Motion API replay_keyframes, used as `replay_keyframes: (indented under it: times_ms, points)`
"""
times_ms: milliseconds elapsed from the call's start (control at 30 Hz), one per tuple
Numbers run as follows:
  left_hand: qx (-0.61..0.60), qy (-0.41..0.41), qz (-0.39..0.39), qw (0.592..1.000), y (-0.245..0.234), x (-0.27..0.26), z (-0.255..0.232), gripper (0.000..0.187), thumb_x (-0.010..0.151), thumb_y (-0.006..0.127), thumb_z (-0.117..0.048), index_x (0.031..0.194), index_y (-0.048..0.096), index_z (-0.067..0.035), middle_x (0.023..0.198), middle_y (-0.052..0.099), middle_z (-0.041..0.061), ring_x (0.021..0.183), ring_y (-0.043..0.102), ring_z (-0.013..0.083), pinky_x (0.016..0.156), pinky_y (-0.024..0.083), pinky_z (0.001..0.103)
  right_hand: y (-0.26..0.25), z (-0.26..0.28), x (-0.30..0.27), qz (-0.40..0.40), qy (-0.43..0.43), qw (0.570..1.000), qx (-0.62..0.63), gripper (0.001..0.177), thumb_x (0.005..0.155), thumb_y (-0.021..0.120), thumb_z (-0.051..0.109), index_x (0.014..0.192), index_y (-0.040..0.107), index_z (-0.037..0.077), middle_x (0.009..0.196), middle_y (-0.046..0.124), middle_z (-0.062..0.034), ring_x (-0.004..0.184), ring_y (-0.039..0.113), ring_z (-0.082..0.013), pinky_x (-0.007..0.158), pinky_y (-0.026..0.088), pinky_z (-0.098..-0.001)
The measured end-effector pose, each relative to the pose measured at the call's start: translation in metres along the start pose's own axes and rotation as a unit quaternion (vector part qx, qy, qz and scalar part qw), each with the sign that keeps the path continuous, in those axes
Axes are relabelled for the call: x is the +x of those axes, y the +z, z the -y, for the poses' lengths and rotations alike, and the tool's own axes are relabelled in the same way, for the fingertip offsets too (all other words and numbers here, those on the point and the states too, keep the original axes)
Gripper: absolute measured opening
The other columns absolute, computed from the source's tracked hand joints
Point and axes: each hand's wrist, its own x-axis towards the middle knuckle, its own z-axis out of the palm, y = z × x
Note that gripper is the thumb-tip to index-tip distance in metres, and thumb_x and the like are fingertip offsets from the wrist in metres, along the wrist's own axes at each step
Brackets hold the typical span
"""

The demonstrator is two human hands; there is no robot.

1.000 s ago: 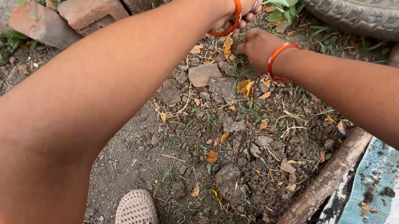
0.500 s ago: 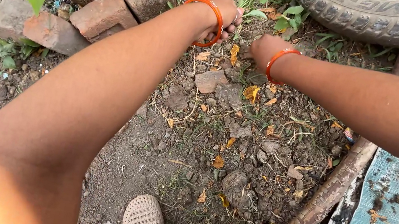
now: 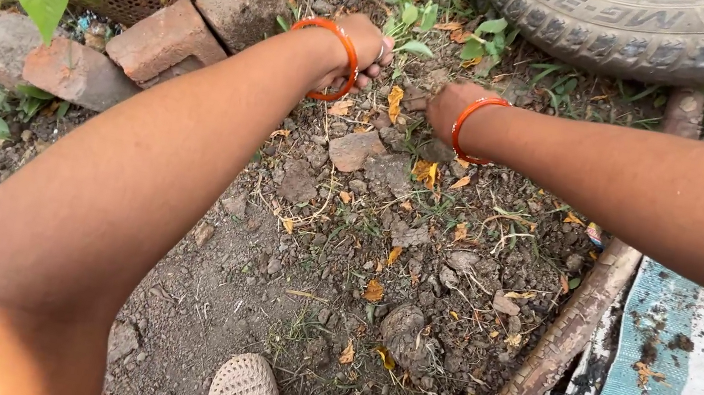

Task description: Pull out weeds and unwanted small plants from the soil around a larger plant.

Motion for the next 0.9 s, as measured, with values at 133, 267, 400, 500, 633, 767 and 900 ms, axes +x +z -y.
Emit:
replay_keyframes:
  times_ms: [133,267,400,500,633,767,900]
  points:
    - [0.024,0.004,-0.013,1.0,0.006,-0.011,-0.007,0.037,0.107,0.044,-0.034,0.076,0.056,-0.017,0.062,0.053,-0.006,0.052,0.05,0.009,0.052,0.048,0.029,-0.006,-0.024,-0.017,0.024,0.001,0.999,-0.045,0.024,0.094,0.065,0.015,0.112,0.075,0.005,0.116,0.074,-0.0185,0.105,0.073,-0.0352,0.085,0.061,-0.0446]
    - [0.018,0.012,0.008,1.0,0.013,0.001,-0.009,0.038,0.107,0.044,-0.035,0.076,0.055,-0.015,0.062,0.051,-0.005,0.05,0.047,0.0097,0.05,0.043,0.029,-0.017,-0.063,-0.035,-0.011,0.012,0.999,-0.029,0.024,0.088,0.074,0.022,0.106,0.077,0.008,0.107,0.076,-0.0166,0.099,0.074,-0.0342,0.083,0.06,-0.0436]
    - [-0.007,0.051,0.001,0.999,0.029,-0.001,-0.031,0.037,0.106,0.049,-0.035,0.079,0.058,-0.012,0.063,0.055,-0.003,0.048,0.048,0.0111,0.047,0.044,0.03,-0.033,-0.096,-0.065,-0.096,-0.038,0.991,0.09,0.023,0.085,0.079,0.034,0.101,0.079,0.017,0.093,0.078,-0.0085,0.089,0.073,-0.0301,0.081,0.057,-0.0435]
    - [-0.025,0.152,-0.015,0.988,0.044,0.018,-0.045,0.036,0.106,0.049,-0.032,0.085,0.064,-0.006,0.067,0.067,0.004,0.047,0.054,0.0141,0.047,0.046,0.033,-0.062,-0.101,-0.098,-0.167,-0.076,0.964,0.19,0.02,0.083,0.079,0.033,0.096,0.079,0.018,0.087,0.078,-0.0064,0.082,0.074,-0.0261,0.077,0.057,-0.0419]
    - [0.037,0.234,-0.068,0.969,0.058,0.002,-0.074,0.037,0.105,0.049,-0.03,0.09,0.071,-0.004,0.073,0.075,0.005,0.049,0.059,0.015,0.048,0.05,0.033,-0.103,-0.098,-0.142,-0.267,-0.084,0.928,0.245,0.02,0.083,0.08,0.031,0.098,0.079,0.019,0.088,0.077,-0.0079,0.08,0.074,-0.0257,0.076,0.056,-0.0405]
    - [-0.017,0.197,-0.056,0.979,0.079,-0.023,-0.097,0.032,0.105,0.045,-0.026,0.099,0.067,-0.003,0.075,0.073,0.005,0.049,0.066,0.0161,0.045,0.048,0.032,-0.129,-0.095,-0.179,-0.368,-0.056,0.886,0.278,0.019,0.083,0.082,0.027,0.099,0.08,0.017,0.089,0.077,-0.0104,0.08,0.073,-0.0259,0.076,0.056,-0.0389]
    - [-0.061,0.188,0.007,0.98,0.097,-0.071,-0.114,0.03,0.107,0.042,-0.027,0.098,0.06,-0.004,0.073,0.069,0.011,0.046,0.054,0.0159,0.043,0.043,0.033,-0.131,-0.095,-0.196,-0.416,-0.046,0.858,0.297,0.018,0.083,0.083,0.022,0.099,0.08,0.015,0.09,0.077,-0.0108,0.078,0.074,-0.0246,0.074,0.057,-0.0363]
